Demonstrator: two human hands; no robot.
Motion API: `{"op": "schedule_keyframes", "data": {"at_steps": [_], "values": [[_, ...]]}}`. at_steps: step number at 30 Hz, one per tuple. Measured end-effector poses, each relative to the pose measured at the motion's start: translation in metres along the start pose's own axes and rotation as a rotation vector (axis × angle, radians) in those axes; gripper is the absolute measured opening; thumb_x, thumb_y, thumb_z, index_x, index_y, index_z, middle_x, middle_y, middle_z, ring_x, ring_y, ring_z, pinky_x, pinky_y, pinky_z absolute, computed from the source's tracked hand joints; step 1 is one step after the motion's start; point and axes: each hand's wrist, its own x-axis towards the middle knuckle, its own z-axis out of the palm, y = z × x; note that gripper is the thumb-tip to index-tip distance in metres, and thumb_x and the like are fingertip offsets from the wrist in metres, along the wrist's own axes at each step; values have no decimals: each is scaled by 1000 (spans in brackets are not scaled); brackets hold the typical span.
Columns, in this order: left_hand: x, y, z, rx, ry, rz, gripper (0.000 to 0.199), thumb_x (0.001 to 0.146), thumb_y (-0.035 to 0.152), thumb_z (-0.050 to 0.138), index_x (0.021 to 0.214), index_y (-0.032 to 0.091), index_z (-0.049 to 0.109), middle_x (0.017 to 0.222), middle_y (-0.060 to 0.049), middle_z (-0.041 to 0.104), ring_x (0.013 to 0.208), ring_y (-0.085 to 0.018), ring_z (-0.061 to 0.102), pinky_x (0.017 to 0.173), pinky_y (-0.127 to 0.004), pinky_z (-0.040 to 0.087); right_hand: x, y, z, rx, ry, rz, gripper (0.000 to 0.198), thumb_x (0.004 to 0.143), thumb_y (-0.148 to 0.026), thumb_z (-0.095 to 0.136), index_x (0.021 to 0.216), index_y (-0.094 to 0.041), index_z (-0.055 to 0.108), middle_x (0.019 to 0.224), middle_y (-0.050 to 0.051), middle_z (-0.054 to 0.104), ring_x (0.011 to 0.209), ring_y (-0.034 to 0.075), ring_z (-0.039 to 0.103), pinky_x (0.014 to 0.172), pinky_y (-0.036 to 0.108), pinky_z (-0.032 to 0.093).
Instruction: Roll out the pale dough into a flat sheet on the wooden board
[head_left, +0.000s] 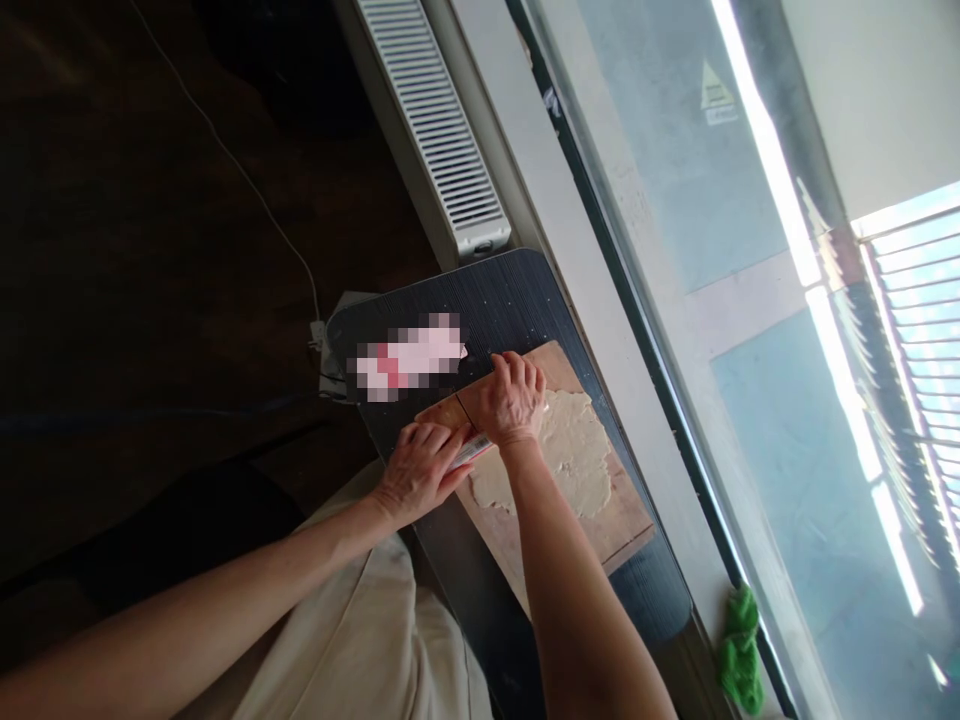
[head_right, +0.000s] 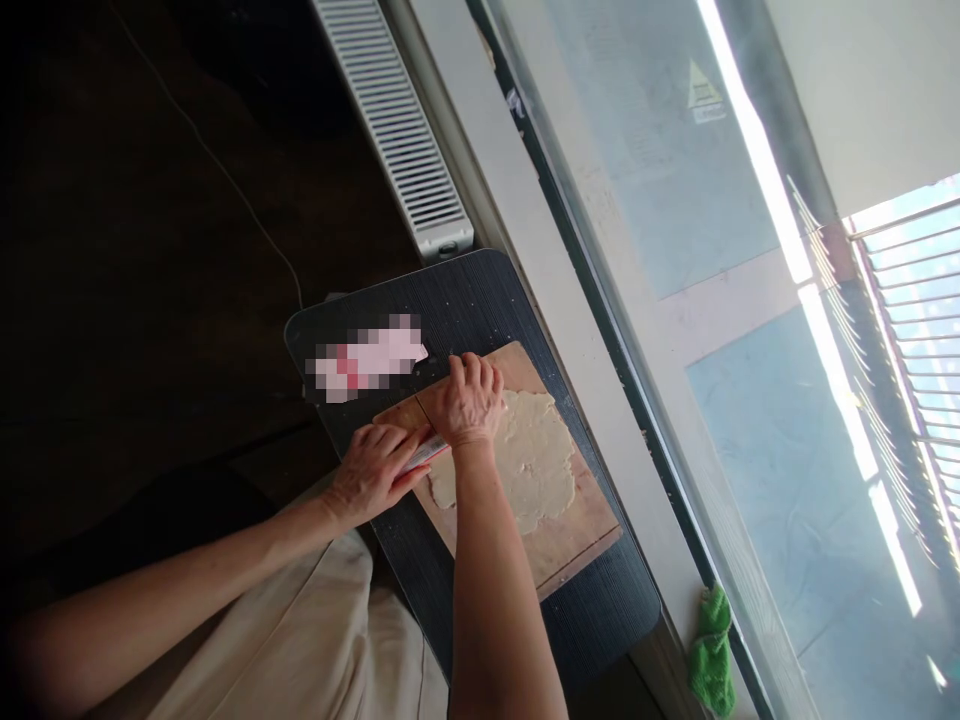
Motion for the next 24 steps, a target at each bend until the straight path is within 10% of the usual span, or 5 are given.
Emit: {"op": "schedule_keyframes", "data": {"at_steps": [17, 24], "values": [[9, 0, -2, 21, 22, -23, 60, 84, 49, 50, 135, 17, 45, 96, -11, 60, 93, -29, 50, 86, -46, 35, -6, 3, -2, 16, 10, 46, 44, 82, -26, 49, 126, -18, 51, 127, 10, 52, 117, 25, 43, 105, 42, 27], [15, -3, 7, -127, 73, -85, 50, 77, 58, 58, 106, 18, 54, 95, -9, 62, 95, -27, 53, 81, -40, 37, -39, 20, -6, 5, 1, 22, 40, 81, -25, 50, 120, -22, 56, 128, 6, 53, 119, 24, 42, 108, 43, 24]]}}
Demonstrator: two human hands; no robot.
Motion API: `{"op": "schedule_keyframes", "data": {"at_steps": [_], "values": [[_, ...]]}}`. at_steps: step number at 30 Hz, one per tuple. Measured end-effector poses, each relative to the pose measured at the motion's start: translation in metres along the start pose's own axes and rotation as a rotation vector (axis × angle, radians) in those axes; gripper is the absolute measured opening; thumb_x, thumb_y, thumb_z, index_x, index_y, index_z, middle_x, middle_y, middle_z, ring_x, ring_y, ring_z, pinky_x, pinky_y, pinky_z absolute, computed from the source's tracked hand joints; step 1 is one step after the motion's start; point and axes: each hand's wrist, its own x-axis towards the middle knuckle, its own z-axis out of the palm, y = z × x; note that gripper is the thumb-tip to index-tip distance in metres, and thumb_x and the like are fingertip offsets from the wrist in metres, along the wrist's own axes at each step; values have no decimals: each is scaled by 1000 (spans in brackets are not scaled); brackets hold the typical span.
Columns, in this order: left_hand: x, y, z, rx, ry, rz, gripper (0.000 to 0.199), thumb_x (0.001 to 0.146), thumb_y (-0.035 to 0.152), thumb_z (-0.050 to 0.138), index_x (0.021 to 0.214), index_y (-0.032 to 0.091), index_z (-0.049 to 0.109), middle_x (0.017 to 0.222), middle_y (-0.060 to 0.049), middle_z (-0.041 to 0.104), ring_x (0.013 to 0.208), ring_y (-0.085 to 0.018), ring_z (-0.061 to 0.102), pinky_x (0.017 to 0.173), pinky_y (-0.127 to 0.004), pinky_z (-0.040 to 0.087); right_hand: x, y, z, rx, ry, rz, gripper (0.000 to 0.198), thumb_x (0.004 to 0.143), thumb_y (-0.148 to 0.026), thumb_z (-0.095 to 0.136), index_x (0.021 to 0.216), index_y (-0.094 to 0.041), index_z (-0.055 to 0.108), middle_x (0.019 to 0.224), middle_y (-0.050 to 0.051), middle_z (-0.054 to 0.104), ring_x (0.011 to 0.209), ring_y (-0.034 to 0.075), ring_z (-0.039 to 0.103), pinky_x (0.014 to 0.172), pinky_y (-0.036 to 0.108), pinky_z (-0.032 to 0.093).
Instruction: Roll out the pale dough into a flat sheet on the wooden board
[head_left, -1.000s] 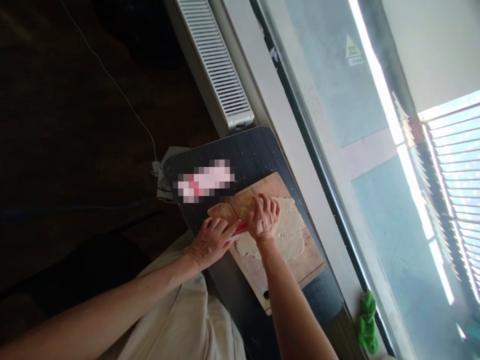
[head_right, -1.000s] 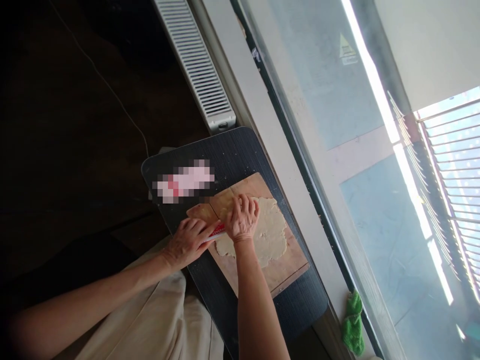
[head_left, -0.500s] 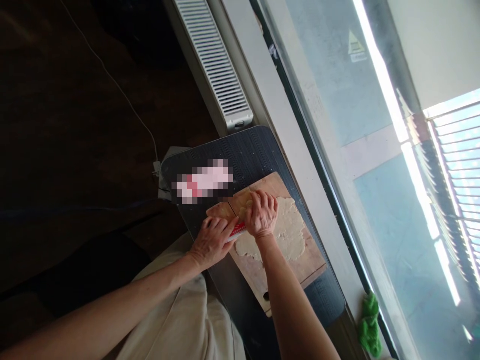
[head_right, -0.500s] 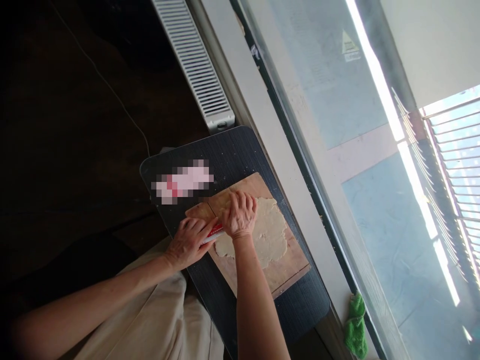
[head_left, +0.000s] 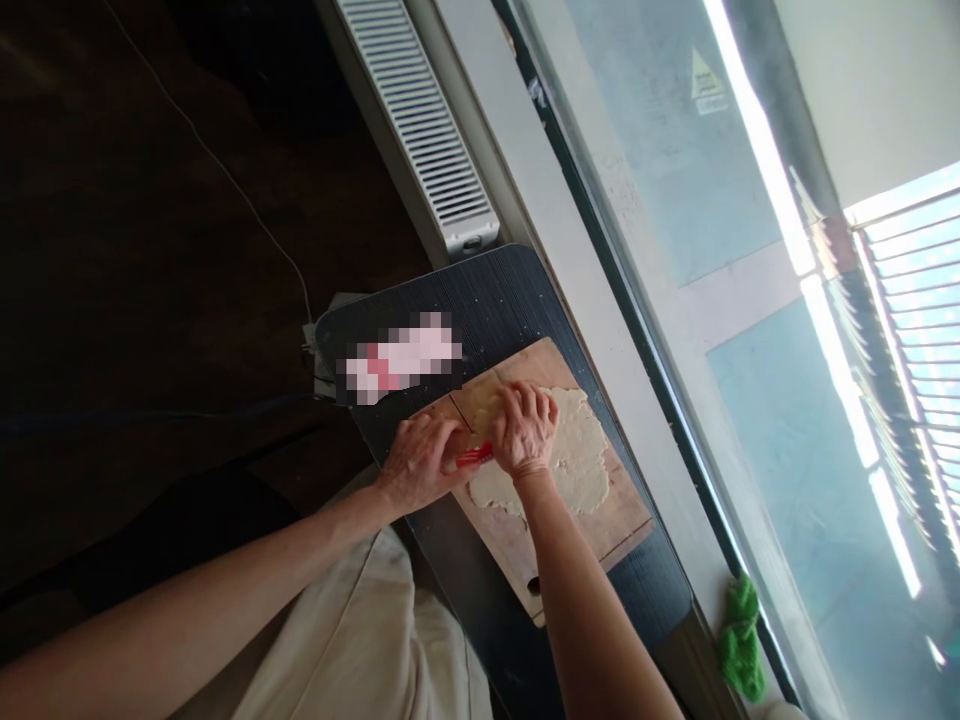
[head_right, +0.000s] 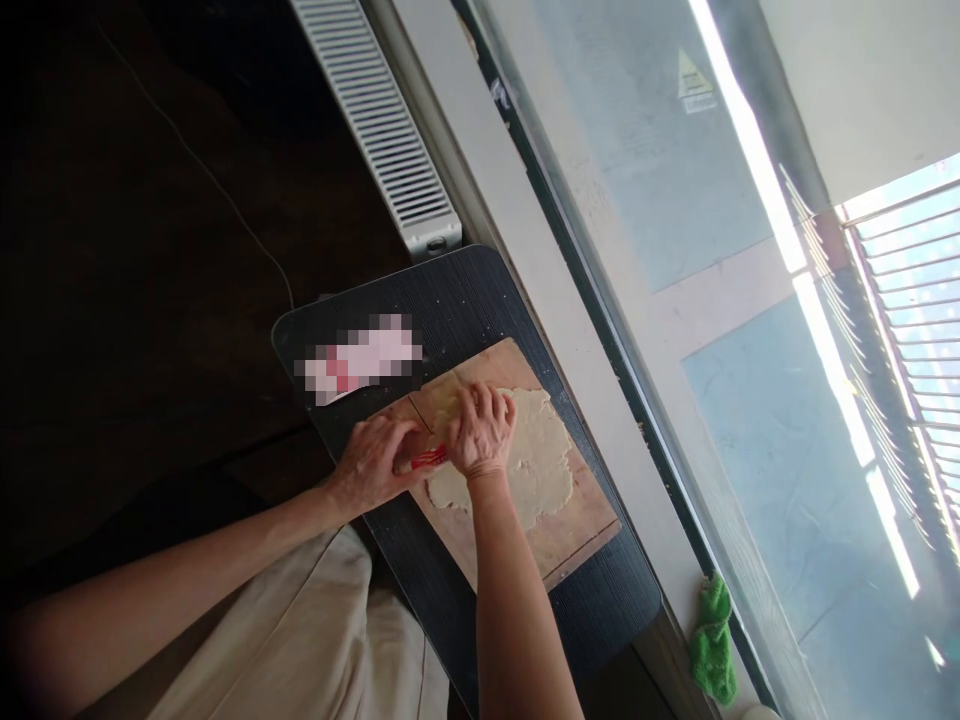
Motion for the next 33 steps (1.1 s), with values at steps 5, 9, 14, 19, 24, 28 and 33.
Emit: {"op": "schedule_keyframes", "data": {"at_steps": [5, 9, 14, 19, 24, 28, 33], "values": [[6, -6, -2, 18, -23, -9, 29, 80, 46, 59, 89, 20, 52, 88, -6, 61, 93, -25, 55, 78, -37, 36, 50, -28, 8, -28, 15, 35, 44, 85, -26, 47, 127, -17, 50, 130, 10, 51, 123, 26, 39, 108, 45, 22], [6, 1, -6, 32, -41, -9, 35, 73, 47, 66, 89, 20, 51, 89, -6, 60, 93, -26, 54, 78, -38, 36, 42, -25, 4, -21, 15, 19, 41, 86, -27, 45, 126, -18, 51, 129, 9, 52, 122, 24, 41, 106, 42, 26], [7, 5, -8, 45, -76, -22, 40, 68, 49, 69, 89, 19, 51, 89, -8, 59, 94, -28, 53, 80, -41, 36, 21, -12, 3, -38, 34, 48, 40, 84, -25, 48, 123, -20, 53, 130, 9, 52, 121, 25, 42, 108, 46, 23], [12, 2, -10, 29, -79, -54, 29, 73, 37, 64, 93, 20, 51, 94, -8, 59, 97, -27, 53, 79, -40, 37, 55, -30, 13, -15, 43, 57, 40, 86, -30, 48, 124, -18, 52, 127, 11, 53, 121, 25, 42, 107, 45, 25], [6, 3, -8, -16, -65, -18, 36, 70, 38, 70, 95, 20, 52, 93, -7, 60, 94, -27, 53, 81, -41, 37, 38, -23, 4, -23, 37, 63, 38, 85, -26, 47, 122, -19, 53, 129, 10, 53, 121, 25, 43, 109, 45, 24], [1, -2, -6, -70, -25, 9, 33, 72, 40, 69, 90, 19, 51, 87, -6, 58, 87, -25, 53, 80, -41, 37, 25, -15, 2, -40, 28, 70, 42, 81, -23, 48, 123, -19, 53, 133, 9, 50, 126, 26, 39, 111, 48, 20], [-1, -8, -5, -91, 1, 147, 22, 84, 35, 59, 100, 21, 53, 95, -6, 58, 92, -22, 52, 85, -41, 37, 45, -23, 11, -49, 30, 89, 44, 82, -21, 45, 126, -18, 51, 132, 11, 50, 126, 25, 40, 109, 46, 24]]}}
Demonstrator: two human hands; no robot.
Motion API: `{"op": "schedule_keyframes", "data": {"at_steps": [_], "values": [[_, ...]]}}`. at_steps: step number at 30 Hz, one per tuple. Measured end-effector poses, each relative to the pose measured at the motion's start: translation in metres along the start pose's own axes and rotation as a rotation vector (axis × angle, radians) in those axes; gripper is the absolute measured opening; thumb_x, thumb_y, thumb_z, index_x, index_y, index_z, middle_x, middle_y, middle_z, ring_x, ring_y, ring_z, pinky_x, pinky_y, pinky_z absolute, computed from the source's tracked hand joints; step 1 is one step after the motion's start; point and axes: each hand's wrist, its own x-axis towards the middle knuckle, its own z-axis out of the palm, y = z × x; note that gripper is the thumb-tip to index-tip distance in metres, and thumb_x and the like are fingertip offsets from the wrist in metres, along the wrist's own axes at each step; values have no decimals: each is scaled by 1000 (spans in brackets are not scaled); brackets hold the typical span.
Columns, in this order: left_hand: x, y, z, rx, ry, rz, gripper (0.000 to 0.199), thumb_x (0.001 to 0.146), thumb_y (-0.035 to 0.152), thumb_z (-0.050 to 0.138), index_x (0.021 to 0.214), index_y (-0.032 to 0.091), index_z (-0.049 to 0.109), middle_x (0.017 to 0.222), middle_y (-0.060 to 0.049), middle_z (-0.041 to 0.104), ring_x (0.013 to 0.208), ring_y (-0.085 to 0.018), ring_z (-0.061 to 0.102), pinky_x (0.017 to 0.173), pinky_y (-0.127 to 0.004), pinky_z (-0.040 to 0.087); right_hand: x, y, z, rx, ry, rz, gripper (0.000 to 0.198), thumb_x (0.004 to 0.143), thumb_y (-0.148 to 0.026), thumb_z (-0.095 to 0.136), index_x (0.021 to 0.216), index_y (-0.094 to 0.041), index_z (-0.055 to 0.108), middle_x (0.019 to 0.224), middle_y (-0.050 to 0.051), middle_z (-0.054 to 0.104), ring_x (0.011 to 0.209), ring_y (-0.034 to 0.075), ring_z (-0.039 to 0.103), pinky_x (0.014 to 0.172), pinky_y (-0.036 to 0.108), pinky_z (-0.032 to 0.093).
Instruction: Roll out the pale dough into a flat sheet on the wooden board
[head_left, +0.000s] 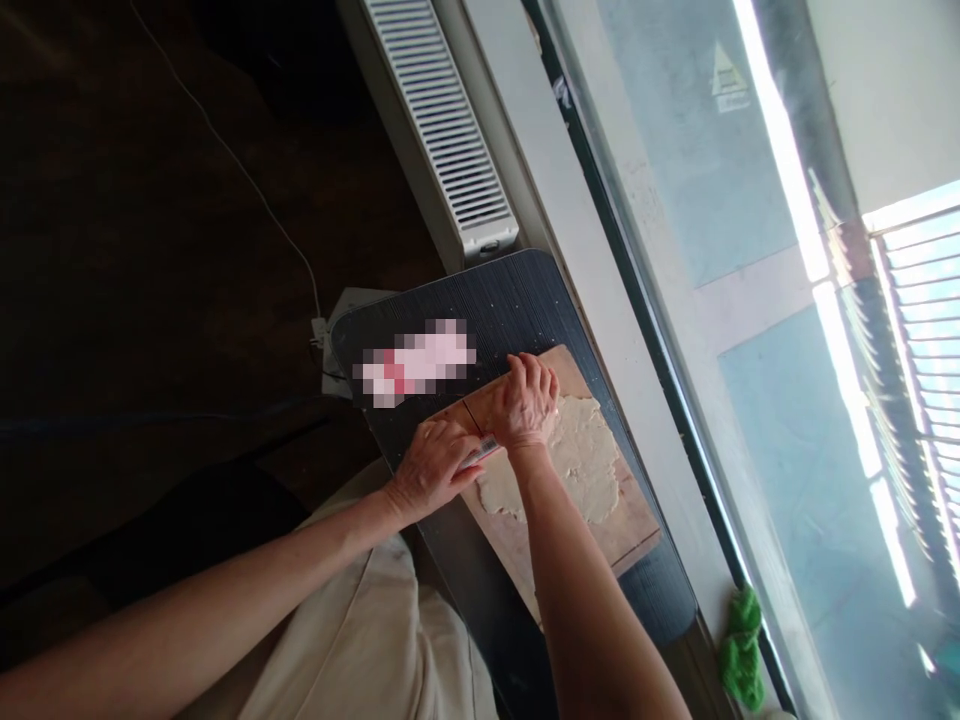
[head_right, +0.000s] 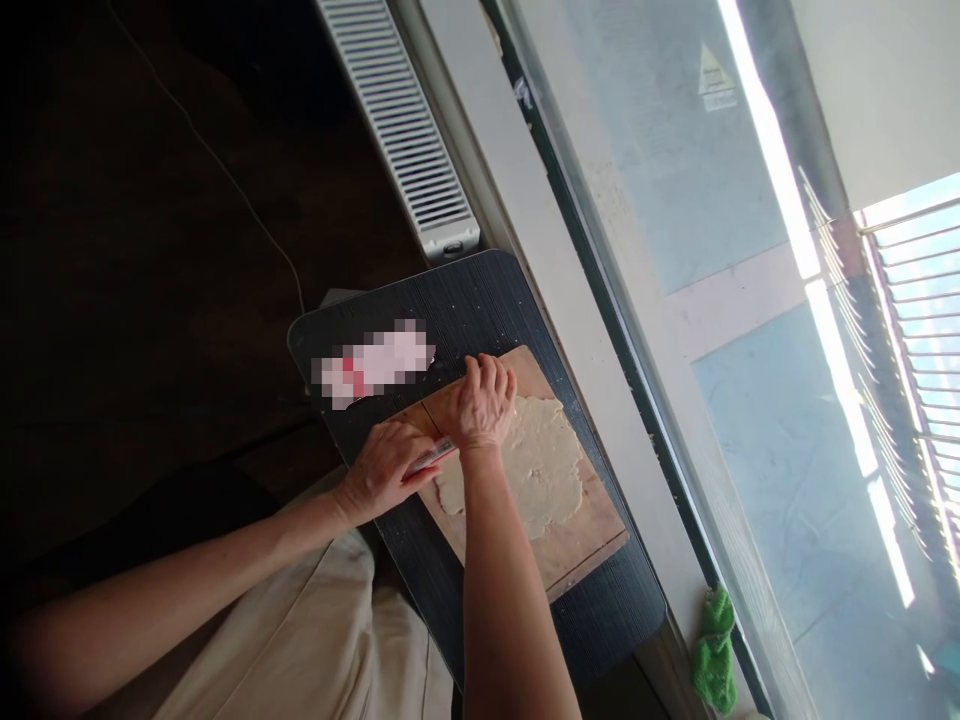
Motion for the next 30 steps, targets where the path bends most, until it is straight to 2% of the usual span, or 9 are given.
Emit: {"op": "schedule_keyframes", "data": {"at_steps": [3, 7, 13, 20, 26, 30], "values": [[-3, 7, 3, 27, -11, 20, 20, 87, 27, 53, 106, 21, 53, 94, -5, 57, 91, -21, 51, 84, -40, 37, -6, 2, -4, -3, -3, 6, 43, 83, -21, 45, 126, -18, 52, 131, 11, 51, 125, 24, 40, 108, 45, 26], [-6, 16, 7, 74, -45, 15, 19, 87, 19, 50, 105, 21, 55, 92, -6, 56, 89, -21, 51, 82, -39, 37, -18, 7, -9, -3, 6, 7, 39, 83, -22, 46, 121, -21, 55, 131, 8, 52, 127, 24, 40, 110, 46, 23], [2, 2, -1, 101, -40, 59, 18, 89, 29, 47, 103, 22, 58, 88, -5, 55, 87, -21, 50, 84, -41, 36, 8, -6, 3, 6, 30, 5, 40, 87, -28, 45, 125, -18, 52, 131, 11, 51, 125, 25, 40, 109, 46, 25], [-2, 15, 4, 90, -53, 8, 21, 89, 27, 48, 107, 21, 56, 95, -7, 55, 93, -22, 50, 86, -40, 36, -17, 6, -8, 19, 31, 0, 35, 86, -25, 46, 119, -19, 56, 126, 9, 55, 121, 24, 44, 108, 45, 25], [2, 3, 4, 74, 2, 34, 22, 89, 31, 50, 107, 21, 55, 95, -7, 57, 93, -22, 50, 89, -42, 35, 5, -4, 1, 33, 48, -4, 36, 88, -29, 45, 121, -18, 55, 124, 10, 56, 118, 24, 46, 107, 43, 26], [0, 11, 6, 95, -22, 21, 23, 89, 27, 49, 110, 21, 54, 94, -7, 57, 92, -22, 50, 87, -42, 36, -7, 1, -4, 32, 33, 2, 35, 88, -27, 46, 121, -19, 55, 124, 9, 57, 118, 23, 46, 107, 43, 27]]}}
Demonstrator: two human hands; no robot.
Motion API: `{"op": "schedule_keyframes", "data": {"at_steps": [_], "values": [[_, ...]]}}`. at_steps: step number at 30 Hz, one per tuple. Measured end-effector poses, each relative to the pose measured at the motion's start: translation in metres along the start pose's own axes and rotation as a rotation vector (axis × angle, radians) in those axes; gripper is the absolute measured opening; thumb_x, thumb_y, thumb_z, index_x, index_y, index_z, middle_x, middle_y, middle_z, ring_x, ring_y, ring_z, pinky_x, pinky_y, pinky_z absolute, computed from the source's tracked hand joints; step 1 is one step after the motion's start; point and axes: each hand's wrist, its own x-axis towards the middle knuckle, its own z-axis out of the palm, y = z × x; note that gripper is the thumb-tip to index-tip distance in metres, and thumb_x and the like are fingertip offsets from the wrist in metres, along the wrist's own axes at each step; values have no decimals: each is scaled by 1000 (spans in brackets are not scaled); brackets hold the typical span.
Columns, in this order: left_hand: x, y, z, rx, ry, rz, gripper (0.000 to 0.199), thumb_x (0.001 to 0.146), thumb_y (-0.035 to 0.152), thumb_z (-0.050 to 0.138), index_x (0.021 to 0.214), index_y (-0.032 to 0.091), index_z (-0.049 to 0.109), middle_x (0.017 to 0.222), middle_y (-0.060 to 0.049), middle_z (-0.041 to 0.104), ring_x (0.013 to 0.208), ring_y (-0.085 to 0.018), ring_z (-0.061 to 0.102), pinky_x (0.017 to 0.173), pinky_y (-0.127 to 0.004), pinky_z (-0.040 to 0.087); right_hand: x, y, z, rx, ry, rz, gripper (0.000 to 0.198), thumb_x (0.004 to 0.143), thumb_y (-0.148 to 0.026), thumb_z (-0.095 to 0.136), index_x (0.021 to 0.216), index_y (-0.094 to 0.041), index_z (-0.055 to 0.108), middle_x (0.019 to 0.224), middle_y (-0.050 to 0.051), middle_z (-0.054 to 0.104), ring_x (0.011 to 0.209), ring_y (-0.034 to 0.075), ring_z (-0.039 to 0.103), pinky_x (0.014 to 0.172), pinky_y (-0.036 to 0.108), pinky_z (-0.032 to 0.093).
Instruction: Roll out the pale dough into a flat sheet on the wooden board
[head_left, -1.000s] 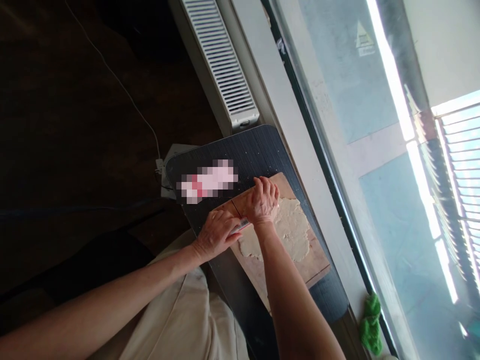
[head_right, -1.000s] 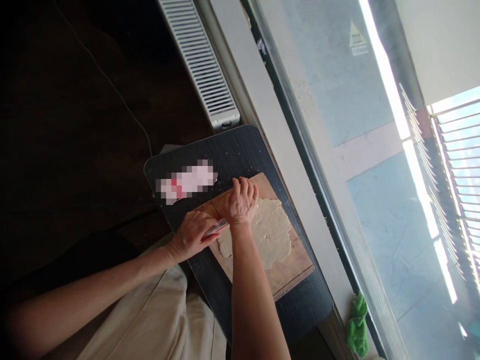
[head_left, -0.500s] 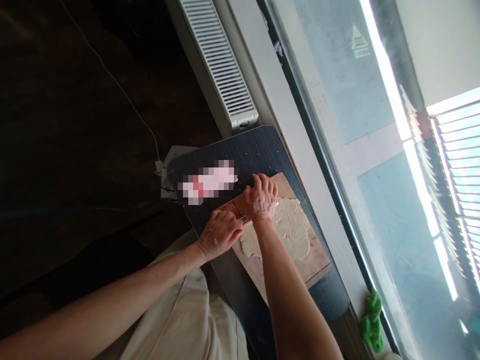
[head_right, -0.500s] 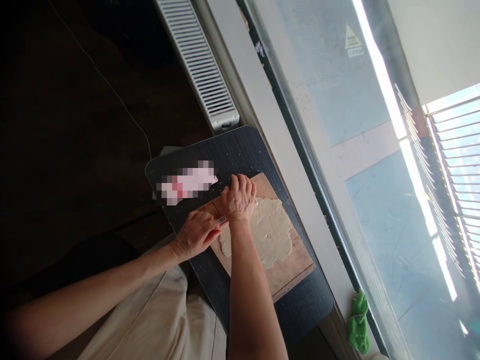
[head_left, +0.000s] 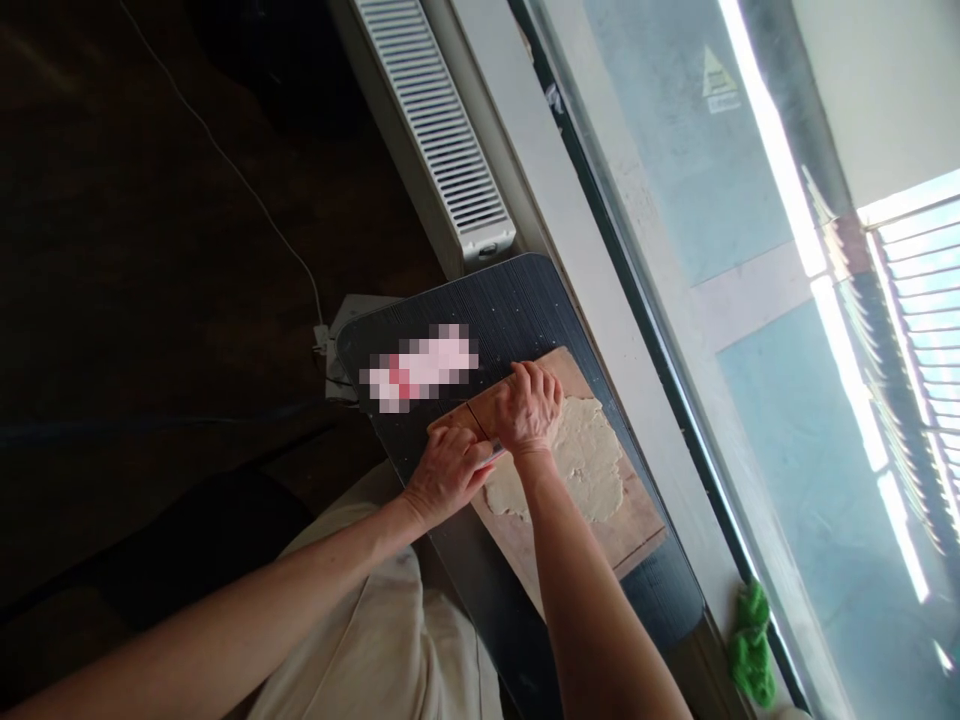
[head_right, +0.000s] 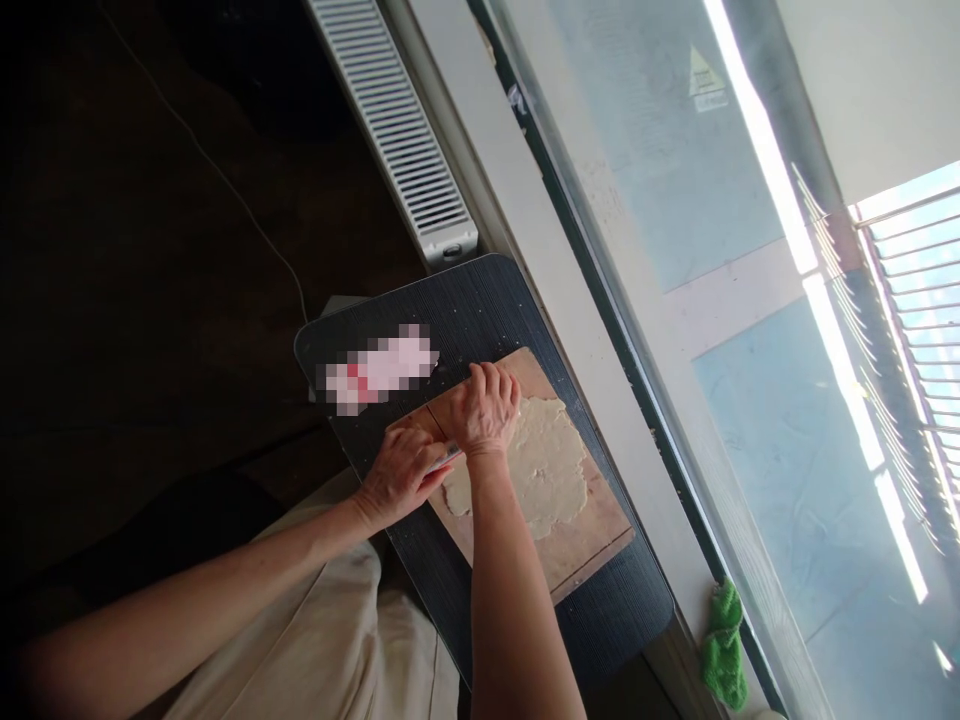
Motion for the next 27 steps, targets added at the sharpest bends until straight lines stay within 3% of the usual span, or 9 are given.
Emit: {"op": "schedule_keyframes", "data": {"at_steps": [4, 11, 17, 24, 27], "values": [[0, 6, -1, 7, -24, -5, 24, 88, 24, 49, 111, 21, 54, 96, -8, 57, 93, -23, 51, 86, -42, 36, -12, 6, -3, -14, 14, 22, 34, 88, -26, 45, 119, -20, 56, 127, 8, 55, 123, 23, 43, 109, 47, 23], [9, -18, -5, 6, 19, -7, 29, 88, 36, 48, 111, 21, 57, 96, -8, 59, 96, -25, 51, 86, -42, 34, 28, -17, 14, 9, 4, -6, 38, 90, -34, 46, 124, -18, 52, 125, 10, 55, 122, 24, 42, 109, 46, 23], [3, -3, 3, -30, 8, 0, 32, 90, 31, 47, 119, 22, 55, 98, -8, 59, 95, -23, 51, 87, -42, 34, 7, -1, 1, -9, 1, 27, 35, 88, -28, 46, 121, -18, 55, 125, 10, 56, 118, 24, 46, 108, 45, 25], [11, -18, -6, -28, 23, -12, 30, 90, 36, 46, 113, 19, 56, 90, -7, 59, 90, -23, 51, 85, -41, 34, 34, -20, 12, 11, -29, -14, 38, 90, -33, 45, 123, -17, 53, 124, 11, 56, 120, 24, 44, 107, 44, 26], [9, -8, -3, -43, 22, -27, 29, 89, 33, 48, 113, 18, 55, 93, -8, 58, 92, -23, 51, 87, -42, 34, 19, -11, 6, 29, -8, -16, 35, 90, -31, 44, 121, -18, 54, 122, 10, 58, 117, 22, 47, 103, 40, 31]]}}
